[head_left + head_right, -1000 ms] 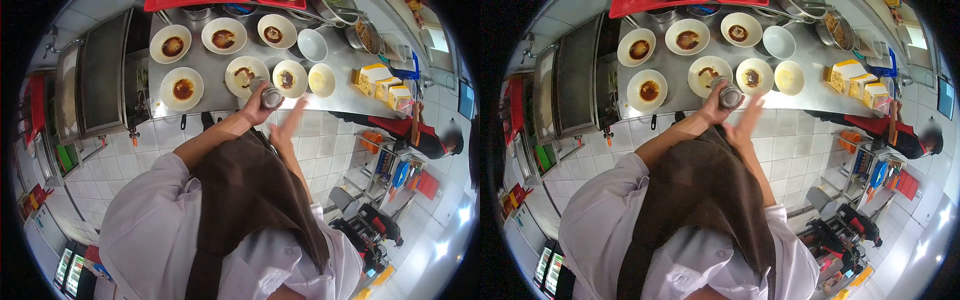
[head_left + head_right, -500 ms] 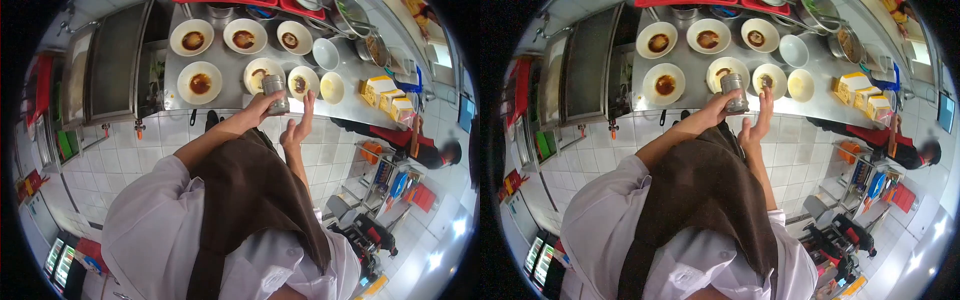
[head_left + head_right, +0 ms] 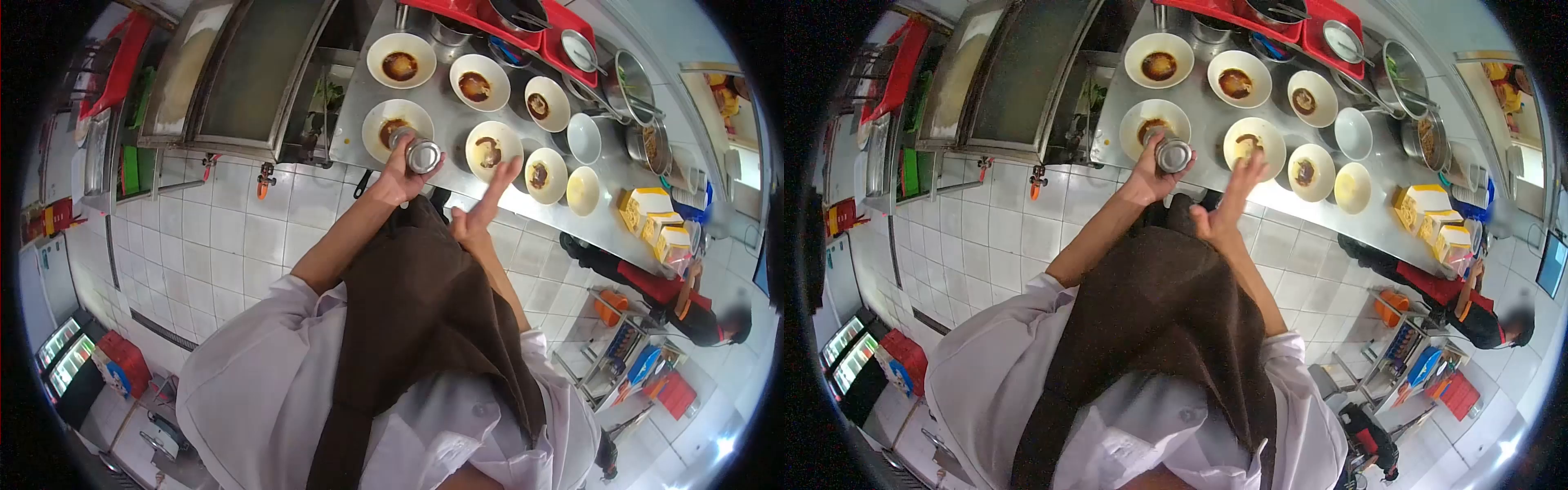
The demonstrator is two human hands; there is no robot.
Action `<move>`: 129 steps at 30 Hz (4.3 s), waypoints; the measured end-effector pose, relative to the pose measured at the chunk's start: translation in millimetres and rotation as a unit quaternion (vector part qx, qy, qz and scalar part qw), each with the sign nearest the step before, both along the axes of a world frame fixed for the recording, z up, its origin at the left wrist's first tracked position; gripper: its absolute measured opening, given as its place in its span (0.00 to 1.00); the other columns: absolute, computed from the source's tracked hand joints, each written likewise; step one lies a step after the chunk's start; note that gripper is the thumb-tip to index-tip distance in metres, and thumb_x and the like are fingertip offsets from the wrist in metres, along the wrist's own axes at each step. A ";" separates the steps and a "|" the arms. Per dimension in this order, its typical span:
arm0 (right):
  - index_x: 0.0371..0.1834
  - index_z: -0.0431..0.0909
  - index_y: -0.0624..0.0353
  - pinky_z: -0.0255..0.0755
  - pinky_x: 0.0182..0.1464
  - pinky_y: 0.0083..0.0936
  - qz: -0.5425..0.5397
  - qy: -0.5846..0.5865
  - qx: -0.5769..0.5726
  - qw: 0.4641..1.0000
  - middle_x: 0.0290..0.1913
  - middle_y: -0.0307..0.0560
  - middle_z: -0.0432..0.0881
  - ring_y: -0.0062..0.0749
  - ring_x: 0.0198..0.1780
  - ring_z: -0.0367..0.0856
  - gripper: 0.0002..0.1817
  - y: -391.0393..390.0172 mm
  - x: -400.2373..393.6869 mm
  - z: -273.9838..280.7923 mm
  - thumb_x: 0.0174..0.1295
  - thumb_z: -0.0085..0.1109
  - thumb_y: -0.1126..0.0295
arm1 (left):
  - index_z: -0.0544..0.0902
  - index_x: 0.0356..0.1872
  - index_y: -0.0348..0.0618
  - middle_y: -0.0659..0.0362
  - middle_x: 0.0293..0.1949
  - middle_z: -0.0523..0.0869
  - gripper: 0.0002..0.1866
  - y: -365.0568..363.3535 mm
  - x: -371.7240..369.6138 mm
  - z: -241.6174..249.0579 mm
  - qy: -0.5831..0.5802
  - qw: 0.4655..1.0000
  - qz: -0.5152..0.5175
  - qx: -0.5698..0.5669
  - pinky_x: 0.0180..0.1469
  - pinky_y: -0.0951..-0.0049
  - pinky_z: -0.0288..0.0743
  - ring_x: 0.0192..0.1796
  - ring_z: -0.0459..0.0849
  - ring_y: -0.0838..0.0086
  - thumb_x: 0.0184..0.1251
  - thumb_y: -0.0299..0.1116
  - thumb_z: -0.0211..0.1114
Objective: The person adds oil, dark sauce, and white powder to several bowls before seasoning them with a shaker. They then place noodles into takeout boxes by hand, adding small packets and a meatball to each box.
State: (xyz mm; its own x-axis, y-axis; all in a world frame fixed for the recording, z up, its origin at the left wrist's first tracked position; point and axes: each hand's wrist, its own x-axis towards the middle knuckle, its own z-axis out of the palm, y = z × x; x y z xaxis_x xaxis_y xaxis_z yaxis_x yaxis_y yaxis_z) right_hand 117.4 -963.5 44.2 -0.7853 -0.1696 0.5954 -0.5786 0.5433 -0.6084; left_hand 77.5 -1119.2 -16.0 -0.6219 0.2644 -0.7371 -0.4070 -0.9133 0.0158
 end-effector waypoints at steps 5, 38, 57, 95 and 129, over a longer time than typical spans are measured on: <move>0.77 0.47 0.68 0.17 0.70 0.69 0.124 -0.116 0.192 0.967 0.78 0.66 0.43 0.58 0.80 0.37 0.53 -30.0 -18.1 -24.0 0.64 0.28 0.28 | 0.79 0.48 0.44 0.55 0.50 0.83 0.26 11.3 -2.8 10.5 0.070 0.990 -0.020 0.117 0.58 0.57 0.78 0.51 0.82 0.60 0.65 0.58 0.62; 0.46 0.75 0.70 0.77 0.45 0.45 -0.183 0.011 0.121 0.976 0.40 0.65 0.83 0.59 0.43 0.82 0.35 206.4 -442.3 122.9 0.45 0.75 0.51 | 0.83 0.36 0.34 0.51 0.37 0.86 0.13 33.1 -75.6 88.3 0.285 0.532 -0.146 -0.784 0.50 0.67 0.75 0.43 0.85 0.61 0.51 0.27 0.75; 0.65 0.67 0.58 0.74 0.59 0.46 0.139 0.016 0.439 0.888 0.58 0.56 0.78 0.52 0.63 0.74 0.39 75.6 -526.8 80.5 0.48 0.70 0.63 | 0.81 0.46 0.35 0.54 0.42 0.85 0.14 -24.2 169.5 7.7 -0.069 0.601 -0.067 -0.793 0.42 0.71 0.80 0.43 0.85 0.69 0.58 0.24 0.68; 0.70 0.60 0.65 0.41 0.75 0.57 -0.006 0.045 0.129 0.991 0.76 0.68 0.49 0.60 0.77 0.49 0.40 139.0 -293.5 162.1 0.56 0.64 0.63 | 0.63 0.71 0.43 0.47 0.67 0.71 0.31 33.0 2.0 51.5 0.291 0.896 -0.039 -0.333 0.66 0.51 0.66 0.64 0.74 0.55 0.75 0.52 0.45; 0.62 0.76 0.60 0.72 0.60 0.37 -0.593 -0.456 -0.265 0.608 0.56 0.60 0.81 0.46 0.57 0.80 0.30 204.3 709.3 -233.2 0.59 0.64 0.55 | 0.62 0.74 0.52 0.55 0.68 0.73 0.32 417.2 413.5 137.3 0.668 0.205 -0.714 0.046 0.65 0.61 0.67 0.64 0.75 0.67 0.72 0.48 0.55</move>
State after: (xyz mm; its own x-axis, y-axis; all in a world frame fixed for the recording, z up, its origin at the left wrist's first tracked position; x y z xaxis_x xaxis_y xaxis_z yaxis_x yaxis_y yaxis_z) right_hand 826.7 -759.2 -189.0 -0.2126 0.8639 -0.4567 0.7389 -0.1637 -0.6536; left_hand 491.0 -702.0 121.3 0.5067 0.8546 -0.1132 0.0509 0.1014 0.9935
